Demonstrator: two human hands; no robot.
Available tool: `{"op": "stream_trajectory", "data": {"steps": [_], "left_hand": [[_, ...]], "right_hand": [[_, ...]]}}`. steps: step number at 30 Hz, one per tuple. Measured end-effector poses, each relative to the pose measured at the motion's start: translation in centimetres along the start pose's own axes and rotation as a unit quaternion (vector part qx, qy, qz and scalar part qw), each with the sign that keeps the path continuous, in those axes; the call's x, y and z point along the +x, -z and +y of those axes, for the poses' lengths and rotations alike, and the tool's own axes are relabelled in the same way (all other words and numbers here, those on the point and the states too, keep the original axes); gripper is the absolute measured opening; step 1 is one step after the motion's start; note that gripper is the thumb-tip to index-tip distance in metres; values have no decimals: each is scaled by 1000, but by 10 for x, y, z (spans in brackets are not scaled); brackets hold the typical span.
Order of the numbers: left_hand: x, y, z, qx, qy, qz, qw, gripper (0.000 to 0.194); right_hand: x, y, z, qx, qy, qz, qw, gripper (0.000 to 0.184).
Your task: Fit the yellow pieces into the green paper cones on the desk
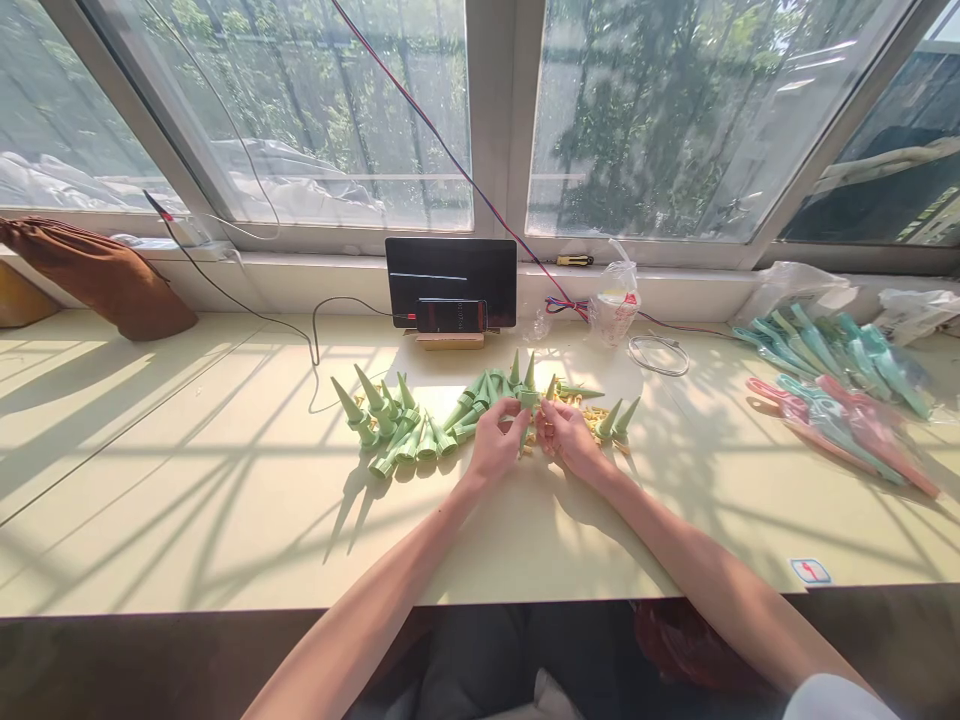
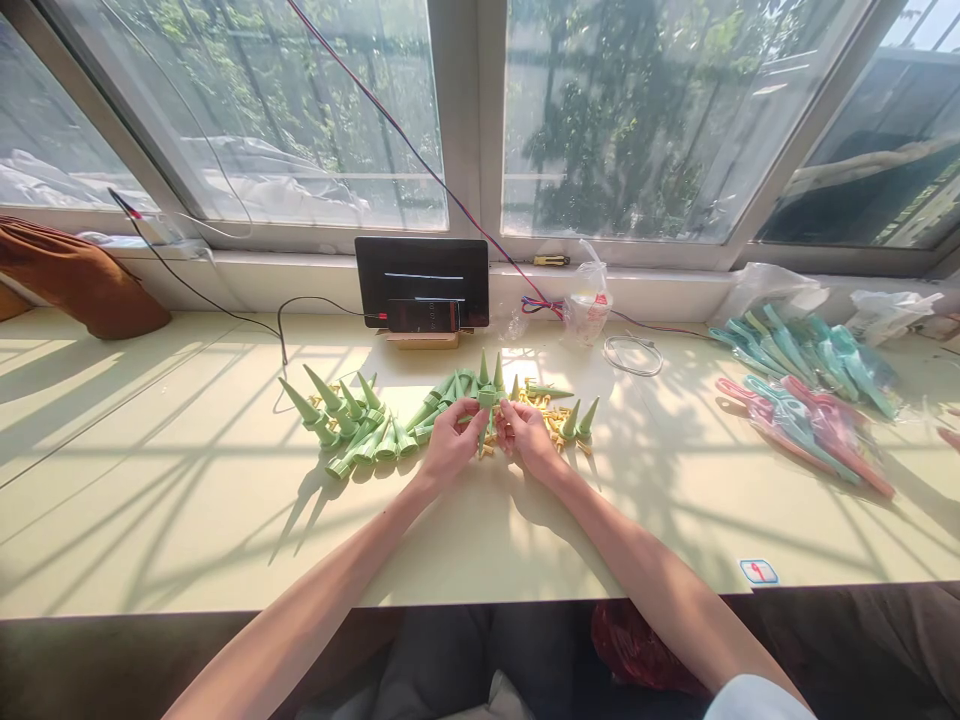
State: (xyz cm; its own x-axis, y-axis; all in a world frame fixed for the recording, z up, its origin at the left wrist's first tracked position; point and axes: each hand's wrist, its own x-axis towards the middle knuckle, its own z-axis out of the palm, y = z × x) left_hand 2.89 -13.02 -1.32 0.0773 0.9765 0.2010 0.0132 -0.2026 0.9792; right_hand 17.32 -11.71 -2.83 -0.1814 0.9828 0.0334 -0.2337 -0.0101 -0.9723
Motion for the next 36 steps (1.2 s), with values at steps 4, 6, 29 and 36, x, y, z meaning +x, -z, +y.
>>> {"op": "stream_trajectory", "data": {"steps": [4, 6, 29, 36], "left_hand": [[0, 0, 0, 0, 8, -3, 1000, 36], [0, 0, -1, -2, 14, 0, 1000, 37], [-1, 4, 3, -138, 139, -42, 980, 41], [0, 2, 3, -126, 149, -46, 980, 40]], "right_hand": [[-1, 1, -2, -1, 4, -16, 1000, 50], [-1, 1, -1, -6, 7, -19, 1000, 52], [-8, 5, -2, -265, 163, 53, 949, 36], [-7, 7, 1, -323, 209, 83, 919, 29]]}}
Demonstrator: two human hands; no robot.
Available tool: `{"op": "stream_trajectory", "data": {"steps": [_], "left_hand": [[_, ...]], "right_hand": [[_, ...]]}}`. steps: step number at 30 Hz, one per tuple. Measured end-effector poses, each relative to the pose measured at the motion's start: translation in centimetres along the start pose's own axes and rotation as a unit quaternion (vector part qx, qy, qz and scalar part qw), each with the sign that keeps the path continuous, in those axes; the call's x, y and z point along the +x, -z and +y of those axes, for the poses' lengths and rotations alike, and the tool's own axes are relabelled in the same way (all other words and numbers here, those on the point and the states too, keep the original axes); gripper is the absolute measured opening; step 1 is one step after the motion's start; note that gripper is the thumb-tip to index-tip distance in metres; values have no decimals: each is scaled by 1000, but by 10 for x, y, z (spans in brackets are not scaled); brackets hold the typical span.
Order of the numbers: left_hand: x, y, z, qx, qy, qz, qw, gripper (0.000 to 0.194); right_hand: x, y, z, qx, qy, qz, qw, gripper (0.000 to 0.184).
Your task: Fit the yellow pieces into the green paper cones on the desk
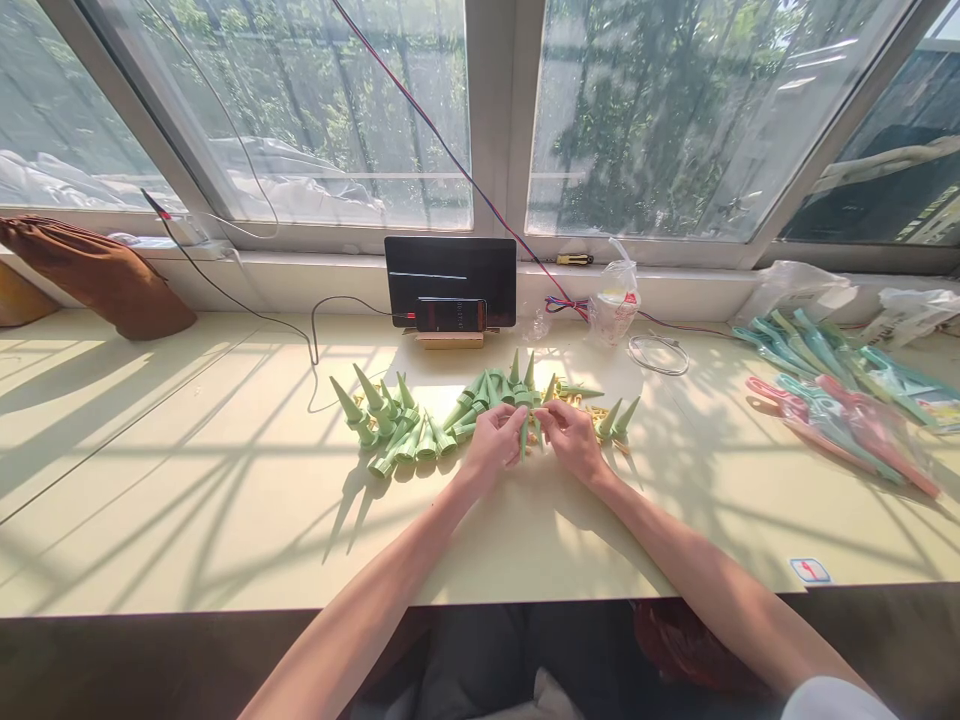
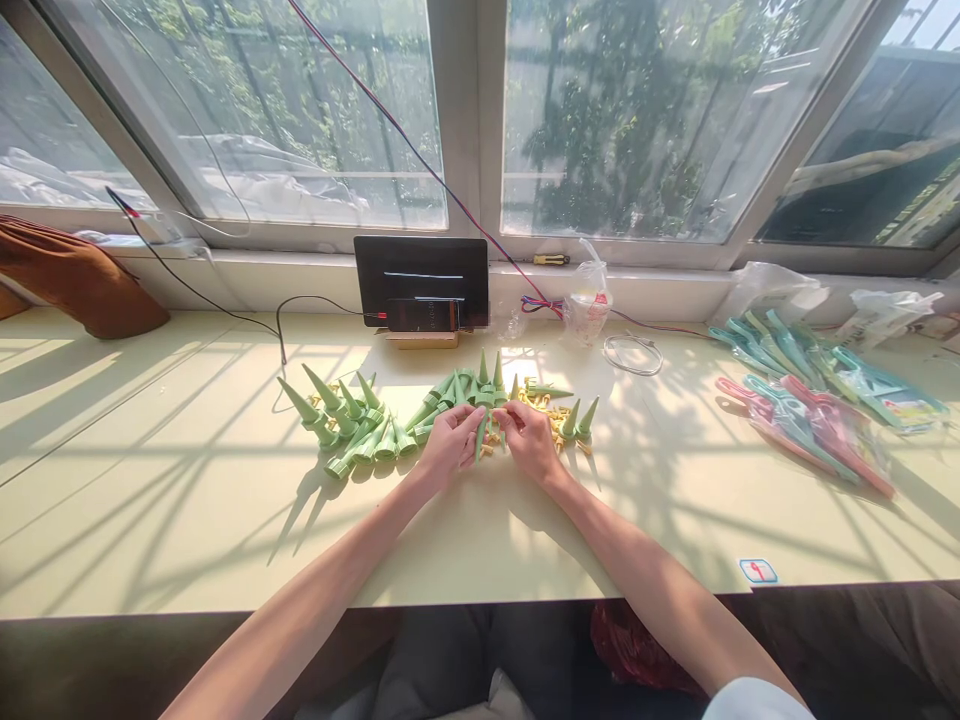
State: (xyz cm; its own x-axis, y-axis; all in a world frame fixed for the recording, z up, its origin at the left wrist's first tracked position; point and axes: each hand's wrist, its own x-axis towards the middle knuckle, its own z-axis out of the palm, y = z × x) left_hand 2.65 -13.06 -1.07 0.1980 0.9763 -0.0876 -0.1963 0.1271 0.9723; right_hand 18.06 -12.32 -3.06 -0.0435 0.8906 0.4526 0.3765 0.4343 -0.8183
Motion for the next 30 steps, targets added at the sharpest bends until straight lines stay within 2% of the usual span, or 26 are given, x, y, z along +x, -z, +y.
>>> {"op": "stream_trajectory", "data": {"steps": [3, 9, 19, 25, 30], "left_hand": [[0, -1, 1, 3, -5, 7, 1000, 41], [1, -3, -1, 31, -60, 26, 997, 40], [-2, -1, 0, 72, -80, 43, 993, 40], [2, 1, -4, 71, -83, 46, 993, 44], [5, 4, -6, 61, -83, 46, 994, 51]], "right_hand": [[0, -1, 1, 1, -2, 0, 1000, 28], [0, -2, -5, 9, -12, 0, 1000, 29], [-1, -2, -6, 51, -30, -20, 998, 34], [1, -3, -1, 134, -75, -41, 987, 38], [4, -3, -6, 264, -135, -79, 952, 46]]}}
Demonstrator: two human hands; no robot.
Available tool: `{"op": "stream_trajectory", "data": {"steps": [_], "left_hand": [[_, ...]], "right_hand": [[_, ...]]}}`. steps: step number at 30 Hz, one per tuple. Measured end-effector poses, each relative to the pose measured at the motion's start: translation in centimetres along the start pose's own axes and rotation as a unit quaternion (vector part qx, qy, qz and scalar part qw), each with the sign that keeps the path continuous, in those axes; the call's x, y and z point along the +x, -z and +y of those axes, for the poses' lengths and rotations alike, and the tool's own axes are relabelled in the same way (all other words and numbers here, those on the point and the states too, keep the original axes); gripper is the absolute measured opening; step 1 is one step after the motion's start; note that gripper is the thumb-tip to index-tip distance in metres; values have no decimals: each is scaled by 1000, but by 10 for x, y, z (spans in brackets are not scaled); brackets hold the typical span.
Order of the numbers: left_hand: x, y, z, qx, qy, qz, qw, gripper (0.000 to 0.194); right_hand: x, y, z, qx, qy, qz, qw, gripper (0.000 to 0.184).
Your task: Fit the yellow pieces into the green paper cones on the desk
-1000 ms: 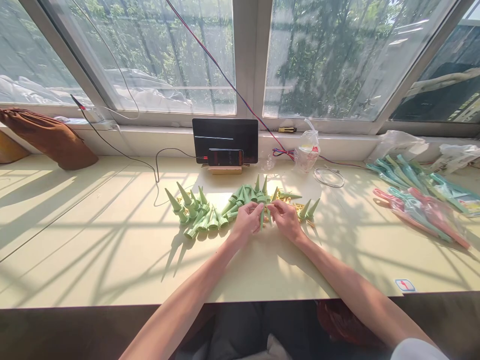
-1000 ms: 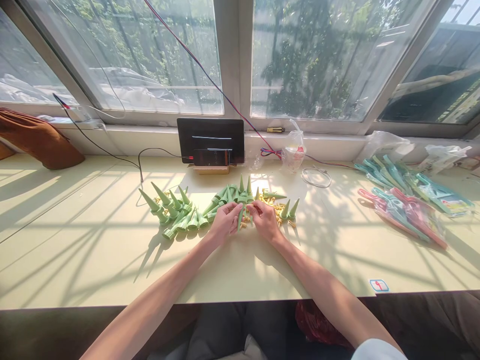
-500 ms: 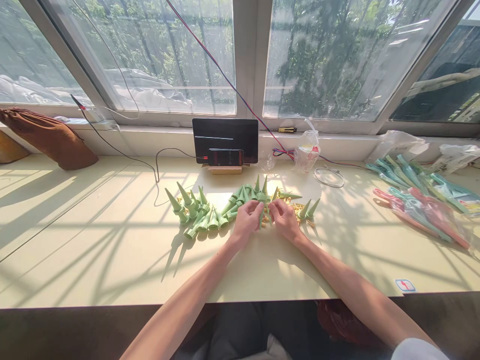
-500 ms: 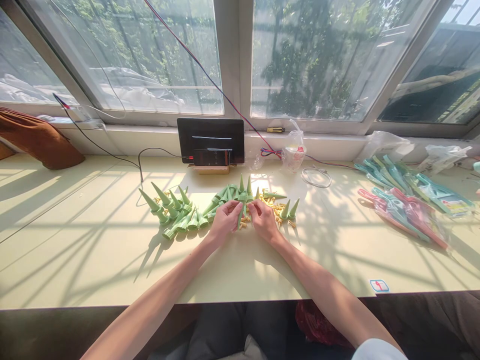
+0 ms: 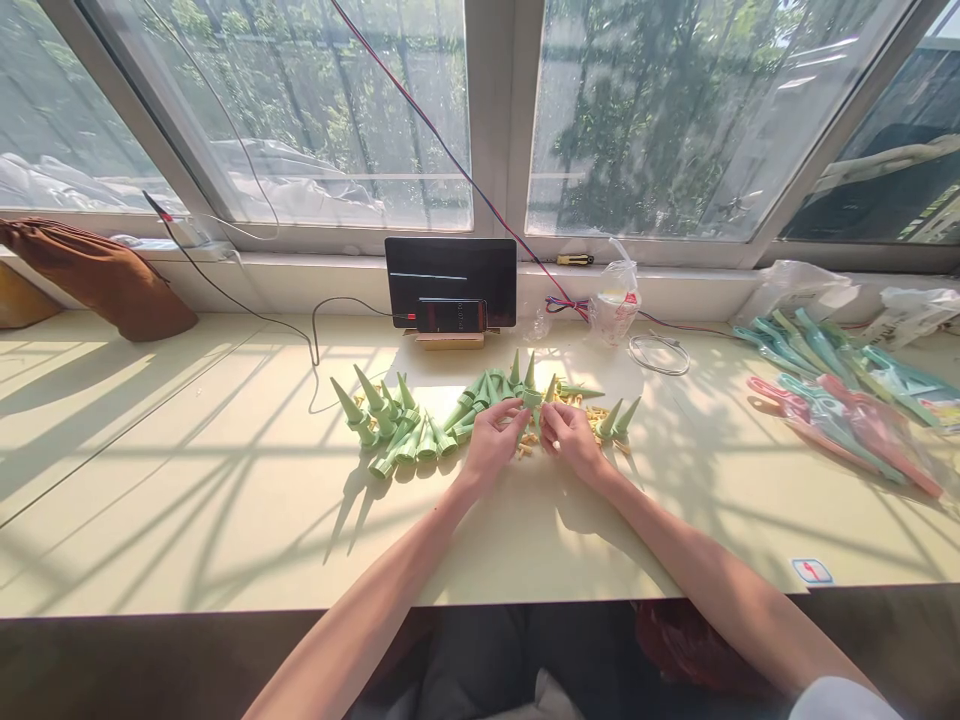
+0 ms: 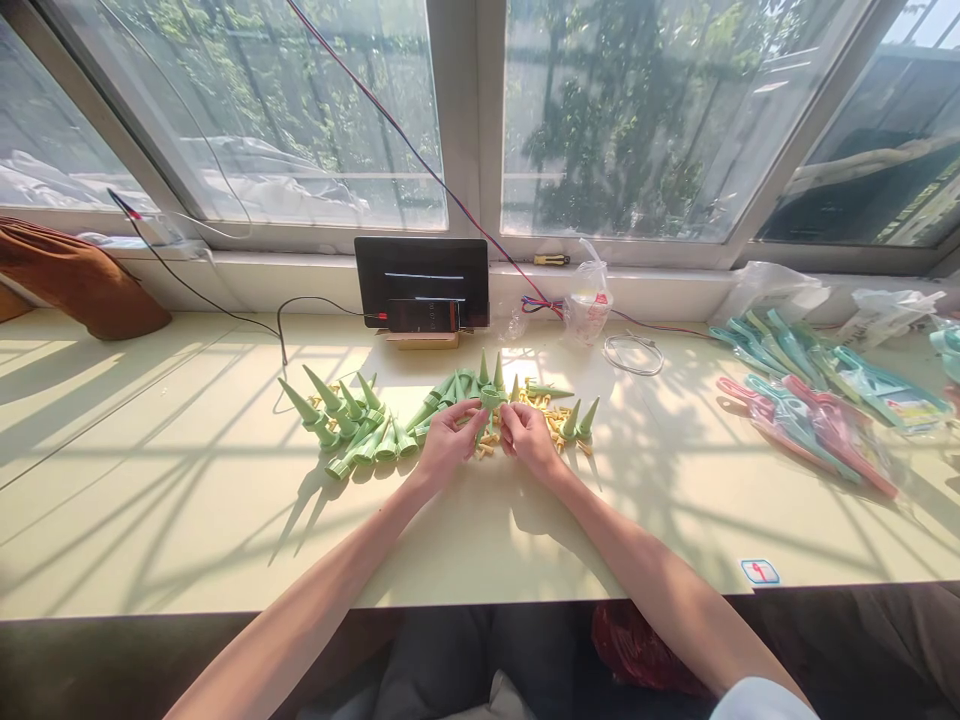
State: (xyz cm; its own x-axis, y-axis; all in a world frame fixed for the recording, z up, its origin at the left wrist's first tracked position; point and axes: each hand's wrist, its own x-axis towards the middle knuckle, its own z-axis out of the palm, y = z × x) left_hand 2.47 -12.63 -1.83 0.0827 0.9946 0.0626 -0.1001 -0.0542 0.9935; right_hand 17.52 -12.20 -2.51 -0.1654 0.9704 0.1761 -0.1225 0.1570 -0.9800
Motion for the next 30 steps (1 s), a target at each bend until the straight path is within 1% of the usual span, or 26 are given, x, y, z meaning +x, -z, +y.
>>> {"op": "stream_trajectory", "data": {"steps": [3, 7, 9, 11, 15, 23, 30], "left_hand": [[1, 2, -3, -10, 3, -2, 1000, 55], [3, 3, -7, -19, 11, -9, 1000, 56], [4, 3, -8, -19, 11, -9, 1000, 56], [4, 3, -9, -17, 9, -5, 1000, 55], [4, 2, -8, -9, -5, 1, 1000, 52], [6, 1, -8, 17, -25, 34, 999, 50], [1, 0, 4, 34, -20, 22, 999, 42]], "right_hand": [[0, -1, -2, 69, -33, -11, 997, 49], [0, -1, -5, 161, -105, -26, 981, 50], [0, 0, -7, 184, -133, -35, 973, 49], [1, 1, -8, 195, -147, -42, 969, 49], [1, 1, -6, 200, -148, -46, 967, 51], [3, 0, -3, 205, -133, -63, 968, 51], [4, 2, 0, 164, -121, -59, 977, 52]]}}
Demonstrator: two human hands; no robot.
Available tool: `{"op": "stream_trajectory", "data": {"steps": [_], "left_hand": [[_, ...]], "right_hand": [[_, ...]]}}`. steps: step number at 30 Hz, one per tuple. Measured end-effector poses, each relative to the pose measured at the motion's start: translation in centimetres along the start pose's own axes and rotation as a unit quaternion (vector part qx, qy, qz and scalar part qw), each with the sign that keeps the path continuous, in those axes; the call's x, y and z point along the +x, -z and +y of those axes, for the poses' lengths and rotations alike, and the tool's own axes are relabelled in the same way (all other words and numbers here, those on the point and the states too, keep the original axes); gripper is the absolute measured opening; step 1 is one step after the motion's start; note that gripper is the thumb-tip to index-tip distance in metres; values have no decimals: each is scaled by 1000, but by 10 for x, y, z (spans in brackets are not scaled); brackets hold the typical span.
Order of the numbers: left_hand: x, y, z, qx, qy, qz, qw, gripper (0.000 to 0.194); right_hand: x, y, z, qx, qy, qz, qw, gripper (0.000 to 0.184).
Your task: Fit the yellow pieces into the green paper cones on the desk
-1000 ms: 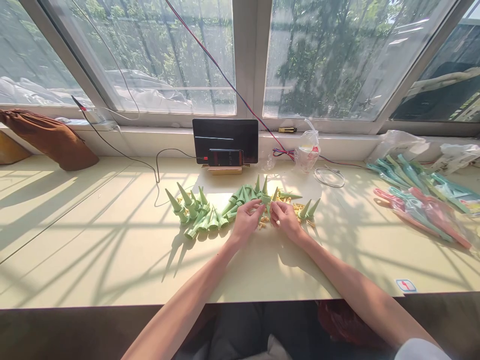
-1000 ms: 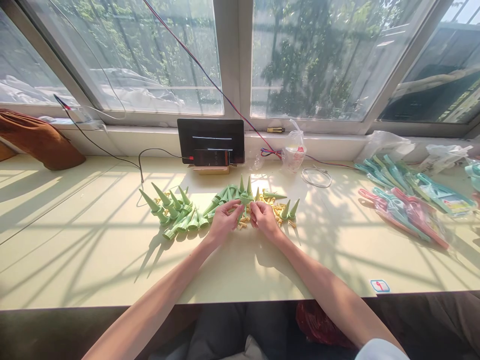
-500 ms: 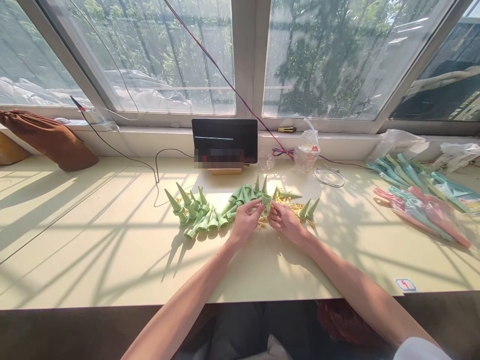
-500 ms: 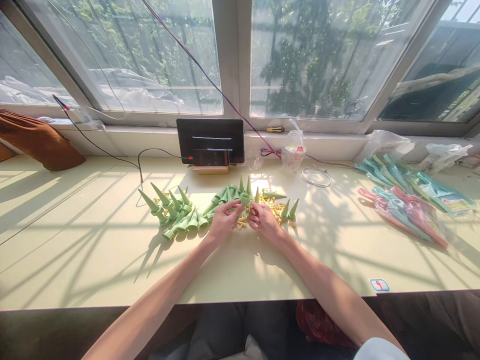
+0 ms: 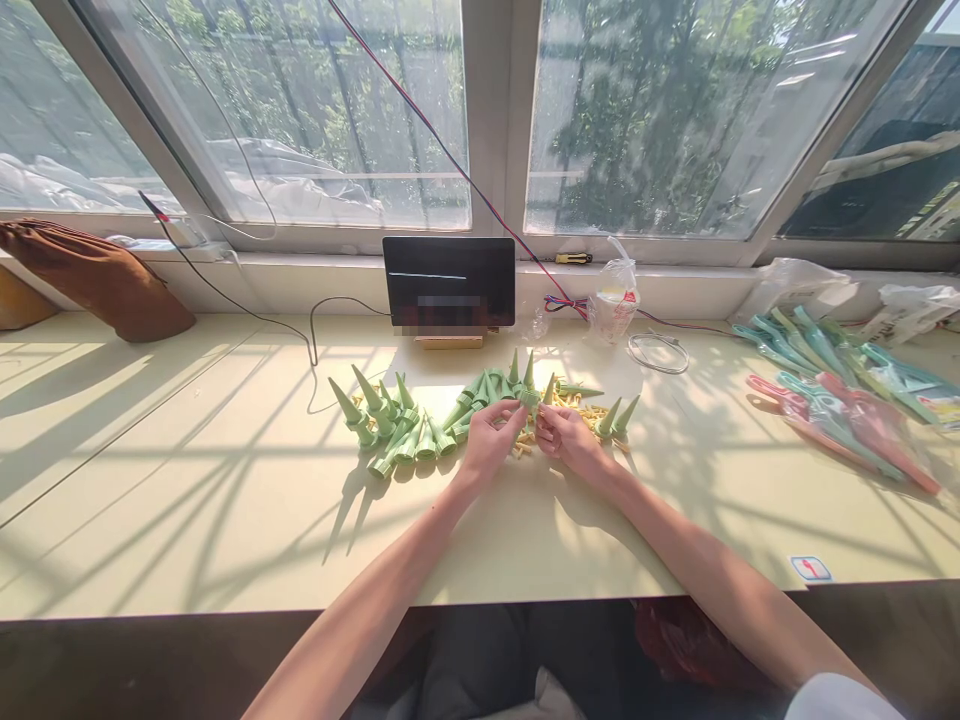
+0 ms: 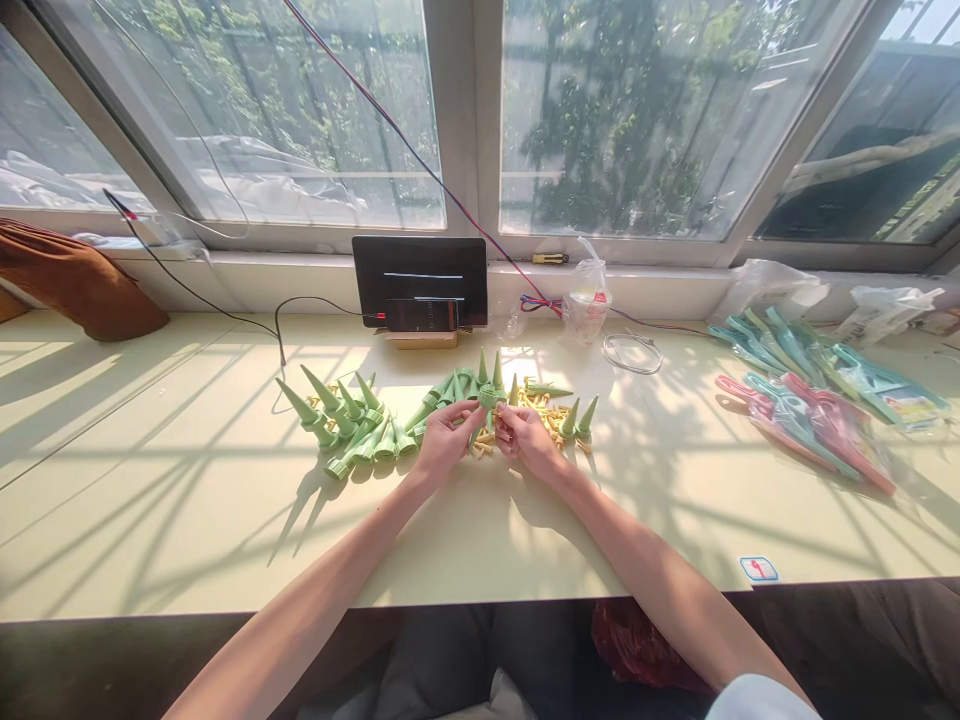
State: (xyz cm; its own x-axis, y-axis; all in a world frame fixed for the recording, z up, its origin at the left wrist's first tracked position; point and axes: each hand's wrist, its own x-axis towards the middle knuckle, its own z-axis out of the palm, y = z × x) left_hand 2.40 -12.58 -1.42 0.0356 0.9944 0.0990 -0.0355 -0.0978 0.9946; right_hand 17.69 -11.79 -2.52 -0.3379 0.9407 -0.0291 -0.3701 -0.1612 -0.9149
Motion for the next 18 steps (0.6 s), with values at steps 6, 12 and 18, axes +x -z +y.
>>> {"op": "stream_trajectory", "data": {"steps": [6, 12, 18], "left_hand": [[-3, -1, 8, -16, 45, 0, 999, 40], [-4, -1, 10, -43, 64, -2, 997, 34], [-4, -1, 9, -74, 92, -5, 993, 33]], "right_hand": [[0, 2, 2, -85, 43, 8, 995, 48], [-2, 1, 2, -190, 76, 28, 978, 47], [-6, 0, 1, -331, 144, 54, 931, 45]]}}
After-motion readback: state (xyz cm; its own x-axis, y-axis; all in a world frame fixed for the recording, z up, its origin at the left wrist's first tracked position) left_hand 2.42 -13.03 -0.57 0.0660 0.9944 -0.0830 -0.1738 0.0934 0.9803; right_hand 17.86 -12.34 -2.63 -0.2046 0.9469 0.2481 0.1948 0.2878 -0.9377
